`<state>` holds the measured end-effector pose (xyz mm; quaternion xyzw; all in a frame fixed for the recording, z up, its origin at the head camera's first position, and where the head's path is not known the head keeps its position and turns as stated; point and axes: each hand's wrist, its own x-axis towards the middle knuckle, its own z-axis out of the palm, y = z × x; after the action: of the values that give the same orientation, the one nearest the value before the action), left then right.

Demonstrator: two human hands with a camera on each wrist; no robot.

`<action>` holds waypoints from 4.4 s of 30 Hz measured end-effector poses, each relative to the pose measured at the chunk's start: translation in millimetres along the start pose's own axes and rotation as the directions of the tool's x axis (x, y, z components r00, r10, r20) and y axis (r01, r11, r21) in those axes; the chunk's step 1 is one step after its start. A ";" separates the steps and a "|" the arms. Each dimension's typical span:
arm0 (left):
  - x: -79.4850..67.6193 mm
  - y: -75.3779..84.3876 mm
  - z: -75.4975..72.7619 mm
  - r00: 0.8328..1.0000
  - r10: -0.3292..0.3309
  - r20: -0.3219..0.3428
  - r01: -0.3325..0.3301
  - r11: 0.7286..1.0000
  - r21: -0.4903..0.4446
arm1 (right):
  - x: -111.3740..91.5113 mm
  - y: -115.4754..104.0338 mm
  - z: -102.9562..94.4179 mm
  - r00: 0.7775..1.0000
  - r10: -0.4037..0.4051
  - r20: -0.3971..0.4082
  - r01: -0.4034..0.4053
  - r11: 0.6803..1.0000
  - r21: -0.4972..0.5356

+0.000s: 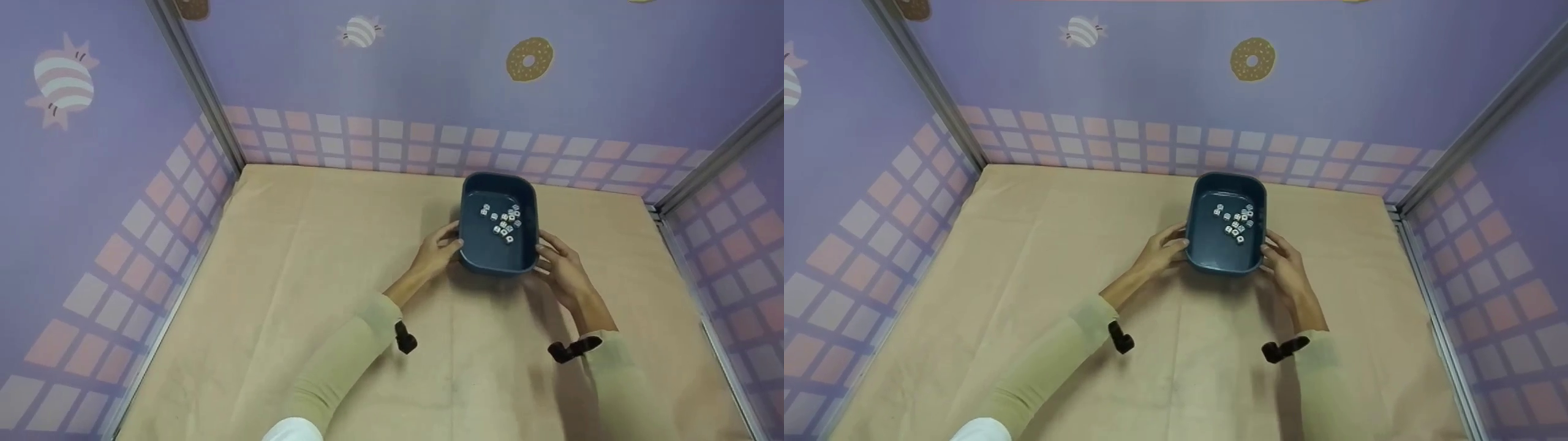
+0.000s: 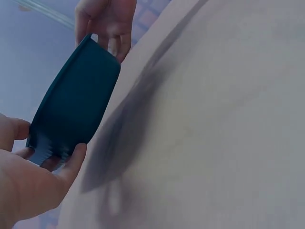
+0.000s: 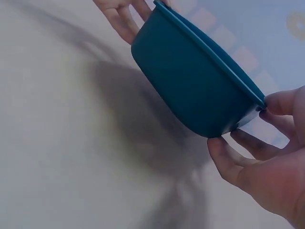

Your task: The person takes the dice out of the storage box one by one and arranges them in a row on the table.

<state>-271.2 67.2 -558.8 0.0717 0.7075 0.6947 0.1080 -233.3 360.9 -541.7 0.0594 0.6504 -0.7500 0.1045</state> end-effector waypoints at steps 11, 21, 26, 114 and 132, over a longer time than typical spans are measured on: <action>-44.6 15.0 -93.3 0.997 0.064 -0.046 -0.059 0.993 0.100 | 7.0 13.3 89.1 0.995 -0.048 0.082 0.042 0.996 0.082; -74.5 3.6 -153.4 0.997 0.006 -0.071 -0.005 1.000 0.014 | 13.0 38.1 156.8 0.992 -0.034 0.120 0.025 0.997 0.076; -84.4 -3.6 -173.4 0.997 -0.010 -0.073 0.010 1.000 0.002 | 12.3 47.8 179.5 0.993 -0.034 0.117 0.026 0.997 0.072; -76.4 -26.8 -179.4 0.990 -0.141 -0.024 0.140 0.988 -0.061 | 26.6 62.1 179.7 0.991 -0.060 0.123 0.073 0.992 -0.100; -48.2 -26.6 -180.6 0.973 -0.200 -0.115 0.190 0.977 -0.096 | 63.5 0.3 191.7 0.820 -0.308 0.483 0.573 0.426 -0.700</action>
<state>-268.9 -120.3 -580.8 -0.0461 0.6865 0.7131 0.1346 -285.9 166.5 -528.1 -0.2779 0.8916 -0.3575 0.0087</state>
